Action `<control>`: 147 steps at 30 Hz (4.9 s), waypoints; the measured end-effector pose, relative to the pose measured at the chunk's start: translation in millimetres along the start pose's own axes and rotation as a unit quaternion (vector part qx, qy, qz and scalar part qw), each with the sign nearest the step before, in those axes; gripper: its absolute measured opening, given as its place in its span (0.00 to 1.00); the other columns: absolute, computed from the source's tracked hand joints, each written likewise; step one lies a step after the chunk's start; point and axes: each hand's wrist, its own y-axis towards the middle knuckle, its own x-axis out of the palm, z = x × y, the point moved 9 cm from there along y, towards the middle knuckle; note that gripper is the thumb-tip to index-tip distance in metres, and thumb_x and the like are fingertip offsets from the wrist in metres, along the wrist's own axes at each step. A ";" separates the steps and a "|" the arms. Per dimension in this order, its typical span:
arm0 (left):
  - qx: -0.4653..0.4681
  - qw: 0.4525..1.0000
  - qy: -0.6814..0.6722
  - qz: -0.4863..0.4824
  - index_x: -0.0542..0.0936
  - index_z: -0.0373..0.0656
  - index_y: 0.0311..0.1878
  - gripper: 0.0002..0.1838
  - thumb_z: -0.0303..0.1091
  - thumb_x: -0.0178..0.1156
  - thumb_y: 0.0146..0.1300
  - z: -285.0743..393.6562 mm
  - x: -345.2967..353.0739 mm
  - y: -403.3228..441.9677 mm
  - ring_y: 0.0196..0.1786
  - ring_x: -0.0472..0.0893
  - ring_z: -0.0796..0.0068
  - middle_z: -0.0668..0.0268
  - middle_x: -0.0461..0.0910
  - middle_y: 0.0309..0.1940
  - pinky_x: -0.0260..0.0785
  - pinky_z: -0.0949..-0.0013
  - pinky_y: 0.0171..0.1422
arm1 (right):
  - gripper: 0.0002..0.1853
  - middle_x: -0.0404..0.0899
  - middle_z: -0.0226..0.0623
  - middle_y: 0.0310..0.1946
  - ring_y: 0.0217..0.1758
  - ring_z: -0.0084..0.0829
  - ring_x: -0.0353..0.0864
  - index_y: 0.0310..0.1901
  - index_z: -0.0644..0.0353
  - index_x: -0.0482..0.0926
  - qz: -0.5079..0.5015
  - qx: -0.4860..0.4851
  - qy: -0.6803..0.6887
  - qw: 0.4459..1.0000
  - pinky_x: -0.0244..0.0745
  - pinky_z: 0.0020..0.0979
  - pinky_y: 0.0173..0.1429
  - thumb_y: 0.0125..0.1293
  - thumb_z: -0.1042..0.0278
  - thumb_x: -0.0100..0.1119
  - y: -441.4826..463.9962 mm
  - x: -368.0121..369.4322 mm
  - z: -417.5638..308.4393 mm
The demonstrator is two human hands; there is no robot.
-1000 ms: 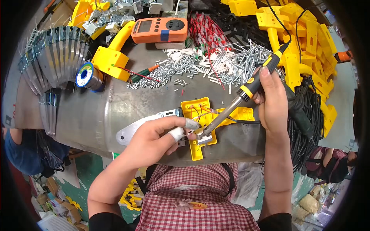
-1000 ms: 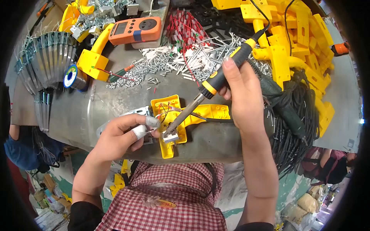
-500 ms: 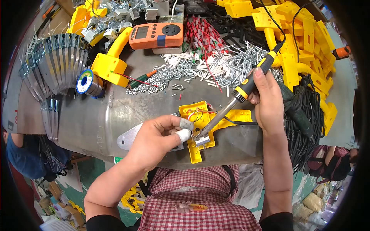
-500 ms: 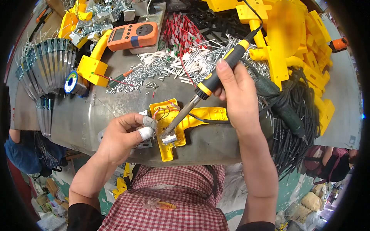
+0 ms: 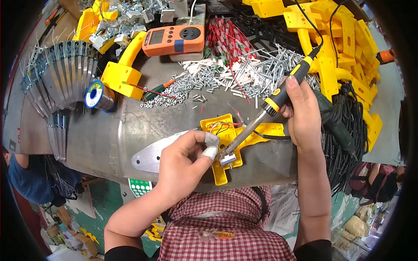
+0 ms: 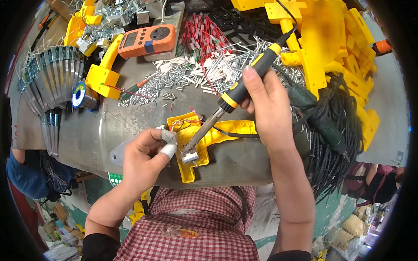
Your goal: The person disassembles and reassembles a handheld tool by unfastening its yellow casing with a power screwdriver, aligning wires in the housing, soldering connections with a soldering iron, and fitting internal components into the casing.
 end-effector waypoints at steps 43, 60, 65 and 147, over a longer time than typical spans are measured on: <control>0.087 0.988 0.124 0.031 0.78 0.39 0.42 0.12 0.21 0.62 0.53 12.5 2.8 5.2 0.25 0.72 0.75 0.64 0.73 0.27 0.67 0.71 0.30 | 0.16 0.73 0.28 0.23 0.23 0.14 0.66 0.35 0.60 0.71 0.018 0.022 0.040 0.999 0.60 0.17 0.28 0.73 0.54 0.48 2.2 -10.9 9.3; 0.098 0.989 0.110 0.033 0.77 0.39 0.42 0.12 0.21 0.63 0.54 10.5 3.8 4.5 0.24 0.74 0.75 0.64 0.73 0.28 0.67 0.72 0.30 | 0.21 0.72 0.32 0.29 0.30 0.20 0.71 0.43 0.63 0.70 -0.118 0.206 0.040 0.971 0.68 0.20 0.34 0.68 0.50 0.53 -31.2 -39.8 1.8; 0.112 0.988 0.100 0.043 0.78 0.40 0.41 0.10 0.21 0.63 0.55 7.1 2.7 5.6 0.24 0.73 0.79 0.65 0.74 0.28 0.67 0.74 0.30 | 0.19 0.73 0.29 0.34 0.33 0.19 0.74 0.44 0.59 0.72 -0.157 0.273 -0.014 0.949 0.69 0.21 0.39 0.66 0.50 0.56 -60.6 -60.6 4.5; 0.188 0.938 0.291 0.028 0.75 0.37 0.46 0.16 0.18 0.62 0.54 27.5 -20.8 -26.6 0.33 0.78 0.81 0.63 0.80 0.37 0.70 0.76 0.35 | 0.14 0.69 0.27 0.24 0.22 0.15 0.60 0.36 0.56 0.69 -0.057 0.185 0.145 0.970 0.54 0.17 0.22 0.71 0.53 0.50 19.2 -12.4 60.8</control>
